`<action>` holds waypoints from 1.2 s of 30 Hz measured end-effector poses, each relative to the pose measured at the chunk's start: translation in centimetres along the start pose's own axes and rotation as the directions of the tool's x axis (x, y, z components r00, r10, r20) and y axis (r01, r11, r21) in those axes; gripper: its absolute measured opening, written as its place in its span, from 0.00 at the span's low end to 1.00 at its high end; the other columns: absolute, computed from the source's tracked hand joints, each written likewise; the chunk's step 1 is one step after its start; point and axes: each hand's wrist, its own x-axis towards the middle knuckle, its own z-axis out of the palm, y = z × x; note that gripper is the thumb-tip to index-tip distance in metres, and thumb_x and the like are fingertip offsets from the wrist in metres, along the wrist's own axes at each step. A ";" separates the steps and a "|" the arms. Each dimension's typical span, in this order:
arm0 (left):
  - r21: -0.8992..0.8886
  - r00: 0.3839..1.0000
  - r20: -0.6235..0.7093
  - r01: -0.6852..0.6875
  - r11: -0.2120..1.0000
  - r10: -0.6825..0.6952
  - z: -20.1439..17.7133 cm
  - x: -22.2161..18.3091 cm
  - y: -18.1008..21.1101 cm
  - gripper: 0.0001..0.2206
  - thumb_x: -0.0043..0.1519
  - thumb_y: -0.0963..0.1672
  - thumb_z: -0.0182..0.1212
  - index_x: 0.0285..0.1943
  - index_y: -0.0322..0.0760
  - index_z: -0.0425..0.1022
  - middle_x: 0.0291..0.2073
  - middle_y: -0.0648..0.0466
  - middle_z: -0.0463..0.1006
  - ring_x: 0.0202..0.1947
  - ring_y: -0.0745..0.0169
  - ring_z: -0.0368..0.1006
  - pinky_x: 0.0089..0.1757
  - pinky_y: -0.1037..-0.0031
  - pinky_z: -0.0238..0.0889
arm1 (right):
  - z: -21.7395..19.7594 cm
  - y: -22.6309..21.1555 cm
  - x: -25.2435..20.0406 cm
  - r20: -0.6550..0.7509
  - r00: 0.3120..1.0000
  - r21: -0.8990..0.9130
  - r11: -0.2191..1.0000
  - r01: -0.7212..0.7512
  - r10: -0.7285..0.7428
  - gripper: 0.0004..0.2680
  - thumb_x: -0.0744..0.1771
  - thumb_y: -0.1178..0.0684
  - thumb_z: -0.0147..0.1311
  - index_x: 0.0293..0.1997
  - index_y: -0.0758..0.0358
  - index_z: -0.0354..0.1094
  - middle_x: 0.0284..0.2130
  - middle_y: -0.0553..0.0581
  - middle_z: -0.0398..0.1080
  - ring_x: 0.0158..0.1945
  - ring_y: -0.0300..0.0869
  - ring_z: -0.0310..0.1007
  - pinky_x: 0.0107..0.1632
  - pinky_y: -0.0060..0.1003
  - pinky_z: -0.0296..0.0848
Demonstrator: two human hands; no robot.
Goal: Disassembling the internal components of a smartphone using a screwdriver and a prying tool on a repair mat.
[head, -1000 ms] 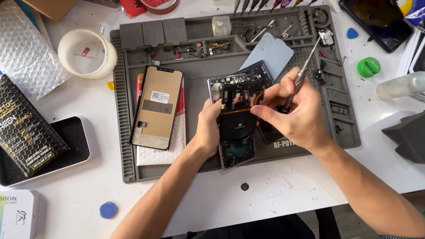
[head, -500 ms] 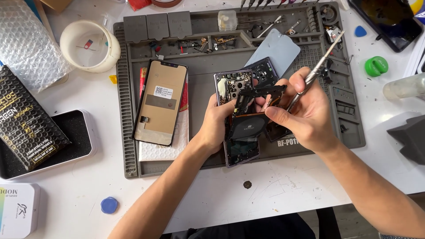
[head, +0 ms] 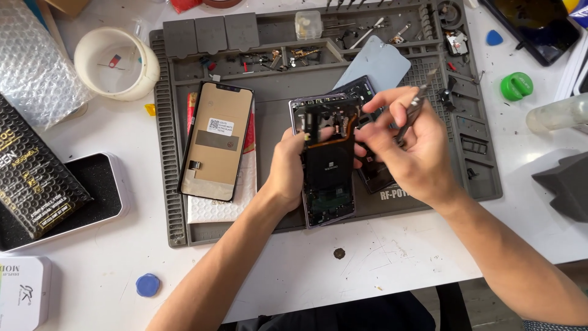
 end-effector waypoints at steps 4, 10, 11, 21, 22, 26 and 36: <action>-0.049 0.999 0.022 0.033 0.998 -0.031 -0.7 0.3 -0.6 0.20 0.64 0.45 0.47 0.51 0.15 0.72 0.45 0.32 0.79 0.39 0.45 0.78 0.44 0.58 0.75 | -1.8 -3.1 -0.7 0.081 0.997 -0.106 0.994 0.017 -0.008 0.14 0.75 0.45 0.25 0.38 0.61 0.53 0.37 0.58 0.67 0.23 0.31 0.48 0.24 0.25 0.49; -0.027 0.998 0.033 0.050 0.998 -0.049 -0.7 0.2 -0.2 0.23 0.61 0.48 0.46 0.46 0.18 0.76 0.44 0.35 0.81 0.36 0.48 0.78 0.43 0.61 0.74 | -1.7 -5.9 -4.0 0.303 0.886 -0.626 0.628 0.463 -0.350 0.10 0.67 0.50 0.65 0.49 0.61 0.77 0.21 0.49 0.66 0.22 0.36 0.59 0.26 0.32 0.63; -0.046 0.999 0.041 0.032 0.998 -0.030 -0.7 0.3 -0.3 0.23 0.62 0.48 0.47 0.47 0.17 0.75 0.44 0.34 0.81 0.37 0.47 0.78 0.42 0.61 0.74 | -1.4 -6.4 -4.4 0.332 0.872 -0.581 0.651 0.489 -0.359 0.07 0.66 0.55 0.65 0.46 0.62 0.75 0.23 0.49 0.70 0.23 0.36 0.64 0.29 0.32 0.68; -0.007 1.000 0.006 -0.016 1.000 0.016 -0.3 0.0 -0.2 0.23 0.62 0.48 0.44 0.47 0.18 0.74 0.43 0.32 0.80 0.36 0.45 0.77 0.40 0.58 0.74 | 0.5 -5.5 -6.0 0.313 0.851 -0.565 0.637 0.523 -0.421 0.05 0.66 0.60 0.66 0.42 0.62 0.74 0.20 0.47 0.66 0.21 0.38 0.62 0.29 0.31 0.65; -0.006 1.000 0.005 -0.018 1.000 0.018 -0.1 0.0 -0.1 0.23 0.62 0.48 0.44 0.47 0.18 0.74 0.43 0.32 0.80 0.36 0.45 0.77 0.40 0.58 0.74 | 0.5 -5.6 -6.0 0.314 0.850 -0.564 0.637 0.526 -0.423 0.05 0.66 0.60 0.66 0.42 0.62 0.74 0.20 0.47 0.66 0.21 0.38 0.62 0.29 0.31 0.65; 0.017 1.000 -0.013 -0.020 1.000 0.021 -0.1 -0.1 0.0 0.22 0.62 0.47 0.44 0.45 0.17 0.75 0.42 0.32 0.81 0.35 0.46 0.77 0.39 0.59 0.75 | 0.5 -5.8 -6.0 0.303 0.859 -0.589 0.627 0.509 -0.413 0.05 0.66 0.61 0.66 0.41 0.61 0.75 0.20 0.47 0.64 0.21 0.38 0.61 0.29 0.30 0.65; 0.023 0.998 -0.024 -0.056 0.998 0.056 -0.9 -0.2 -1.3 0.27 0.63 0.50 0.43 0.49 0.15 0.75 0.42 0.32 0.81 0.37 0.46 0.78 0.41 0.57 0.77 | 0.6 -9.5 -5.8 0.520 0.813 -0.834 0.048 0.549 -0.263 0.13 0.73 0.41 0.51 0.30 0.47 0.64 0.21 0.45 0.59 0.24 0.38 0.65 0.26 0.34 0.60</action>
